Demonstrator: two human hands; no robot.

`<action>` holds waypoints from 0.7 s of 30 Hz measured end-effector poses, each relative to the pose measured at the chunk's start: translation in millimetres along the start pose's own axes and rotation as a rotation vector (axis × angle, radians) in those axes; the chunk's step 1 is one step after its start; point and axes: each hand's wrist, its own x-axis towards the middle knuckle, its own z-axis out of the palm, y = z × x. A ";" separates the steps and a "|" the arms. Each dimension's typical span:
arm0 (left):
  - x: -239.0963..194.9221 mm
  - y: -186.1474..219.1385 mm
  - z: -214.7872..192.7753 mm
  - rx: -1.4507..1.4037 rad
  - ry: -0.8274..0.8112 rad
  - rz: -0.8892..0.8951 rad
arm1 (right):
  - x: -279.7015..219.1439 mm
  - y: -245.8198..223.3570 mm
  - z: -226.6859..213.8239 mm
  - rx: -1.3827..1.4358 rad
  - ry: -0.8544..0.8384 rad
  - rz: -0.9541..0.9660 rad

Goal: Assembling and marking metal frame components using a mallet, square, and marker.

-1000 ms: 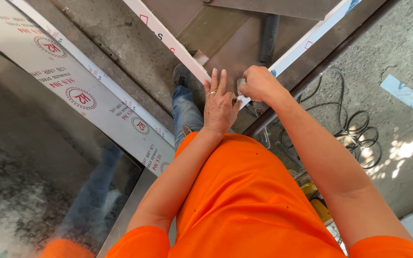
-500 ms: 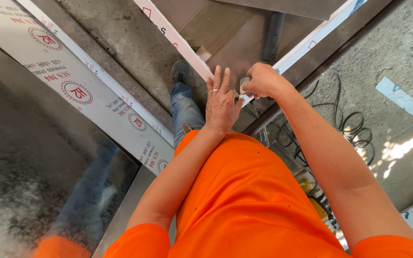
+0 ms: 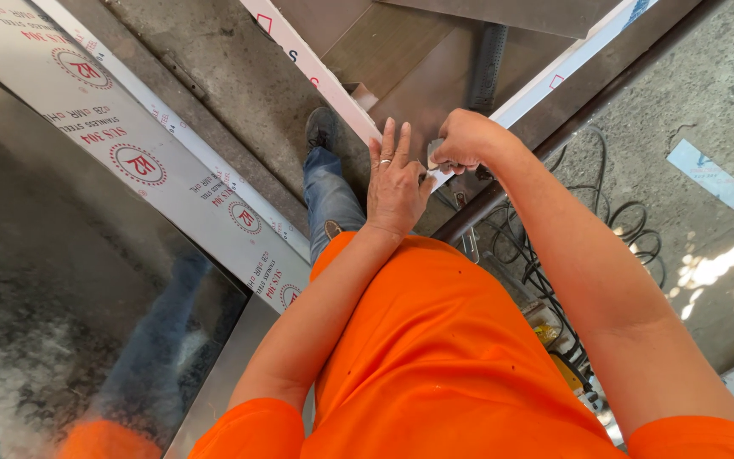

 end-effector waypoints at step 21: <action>1.9 1.8 -3.3 -0.010 -0.012 -0.005 | 2.6 1.7 -0.3 0.053 -0.008 -0.006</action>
